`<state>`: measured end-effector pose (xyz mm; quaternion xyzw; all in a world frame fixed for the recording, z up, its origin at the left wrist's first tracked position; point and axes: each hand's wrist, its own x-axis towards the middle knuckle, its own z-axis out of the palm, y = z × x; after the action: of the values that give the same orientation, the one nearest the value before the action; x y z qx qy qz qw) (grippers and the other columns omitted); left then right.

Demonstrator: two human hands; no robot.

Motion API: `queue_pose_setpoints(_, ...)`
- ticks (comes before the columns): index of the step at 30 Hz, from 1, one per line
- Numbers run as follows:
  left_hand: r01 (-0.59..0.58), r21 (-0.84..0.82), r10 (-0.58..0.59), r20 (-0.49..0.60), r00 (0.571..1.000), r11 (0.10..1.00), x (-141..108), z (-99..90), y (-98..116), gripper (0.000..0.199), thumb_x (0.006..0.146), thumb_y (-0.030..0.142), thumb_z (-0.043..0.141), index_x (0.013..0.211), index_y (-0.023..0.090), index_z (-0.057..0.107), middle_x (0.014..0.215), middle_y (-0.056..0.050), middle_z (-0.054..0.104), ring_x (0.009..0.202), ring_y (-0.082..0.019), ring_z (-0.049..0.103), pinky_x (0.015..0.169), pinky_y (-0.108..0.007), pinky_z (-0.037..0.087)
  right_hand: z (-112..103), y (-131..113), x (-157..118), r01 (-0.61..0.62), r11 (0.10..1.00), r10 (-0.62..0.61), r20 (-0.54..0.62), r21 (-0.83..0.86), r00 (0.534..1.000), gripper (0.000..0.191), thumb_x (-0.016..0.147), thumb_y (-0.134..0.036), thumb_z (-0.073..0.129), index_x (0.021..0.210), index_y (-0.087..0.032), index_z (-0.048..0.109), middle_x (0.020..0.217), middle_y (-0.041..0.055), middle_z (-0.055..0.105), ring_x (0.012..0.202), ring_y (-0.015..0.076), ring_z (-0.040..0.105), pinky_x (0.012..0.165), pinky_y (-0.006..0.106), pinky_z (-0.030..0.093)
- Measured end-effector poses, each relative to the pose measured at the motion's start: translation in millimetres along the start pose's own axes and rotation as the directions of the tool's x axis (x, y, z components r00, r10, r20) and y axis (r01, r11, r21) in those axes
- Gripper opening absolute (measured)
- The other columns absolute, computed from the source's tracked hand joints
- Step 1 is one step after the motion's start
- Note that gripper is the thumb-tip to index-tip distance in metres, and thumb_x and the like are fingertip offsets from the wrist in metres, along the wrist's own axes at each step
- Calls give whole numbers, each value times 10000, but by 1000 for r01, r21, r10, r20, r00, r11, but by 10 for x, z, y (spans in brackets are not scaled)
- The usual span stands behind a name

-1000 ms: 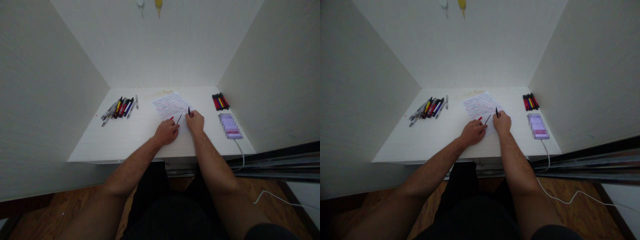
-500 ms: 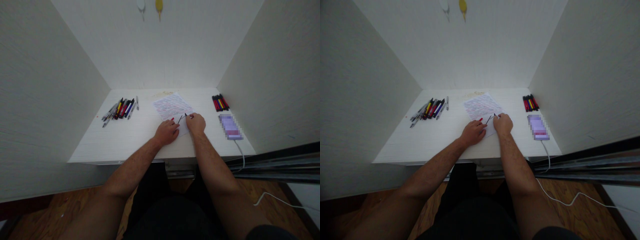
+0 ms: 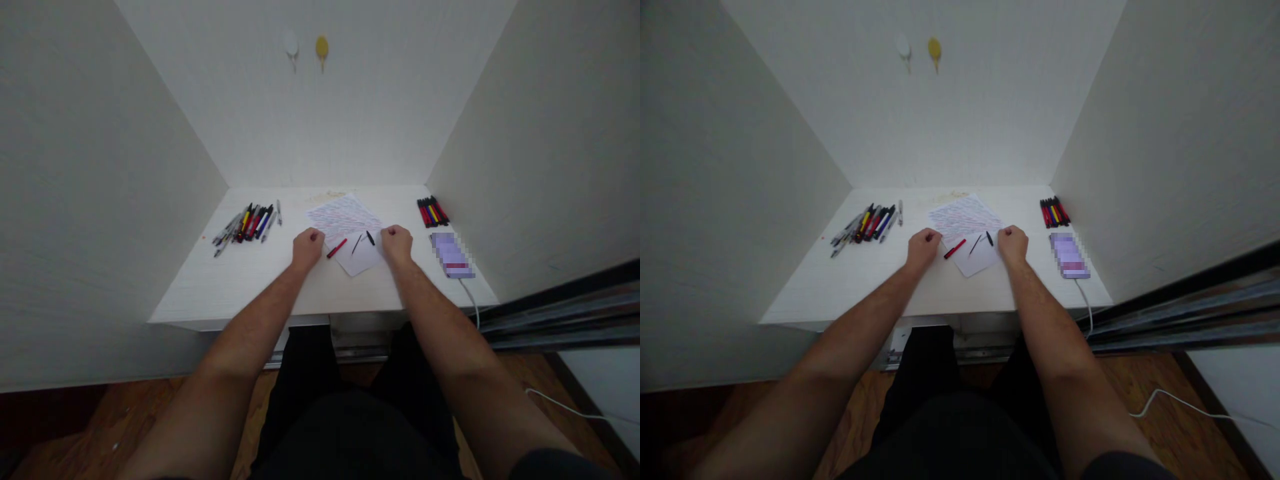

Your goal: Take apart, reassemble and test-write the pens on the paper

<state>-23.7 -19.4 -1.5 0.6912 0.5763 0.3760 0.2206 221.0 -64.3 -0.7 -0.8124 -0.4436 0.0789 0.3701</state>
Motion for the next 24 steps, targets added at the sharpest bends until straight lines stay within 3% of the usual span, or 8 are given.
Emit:
queue_pose_setpoints(4,-69,211,49,99,994,975,189,-239,-247,218,840,276,510,790,179,699,799,-47,718,768,-180,612,717,-281,433,-132,159,139,69,995,-74,-66,-69,995,242,845,-296,483,811,-175,691,813,77,717,765,200,607,734,296,431)
queue_pose_setpoints(8,-77,380,58,62,996,922,233,-333,-411,267,860,293,473,810,180,710,840,-82,728,797,-204,622,707,-302,418,-185,264,208,54,972,-67,-50,-228,996,255,866,-283,469,874,-165,695,874,113,721,804,224,605,749,318,429)
queue_pose_setpoints(17,-38,530,10,56,998,847,198,-289,-331,272,889,277,432,936,185,683,954,-121,720,877,-252,637,721,-341,418,-139,215,113,192,870,-177,76,-455,981,321,945,-250,383,1060,-105,645,1052,187,655,928,256,603,807,347,432)
queue_pose_setpoints(24,-54,586,-3,96,995,808,174,-261,-268,272,895,272,435,1060,181,630,1052,-151,687,981,-287,619,791,-372,433,-117,216,105,222,831,-195,108,-509,975,333,951,-225,347,1105,-92,611,1078,200,631,946,282,614,800,371,440)
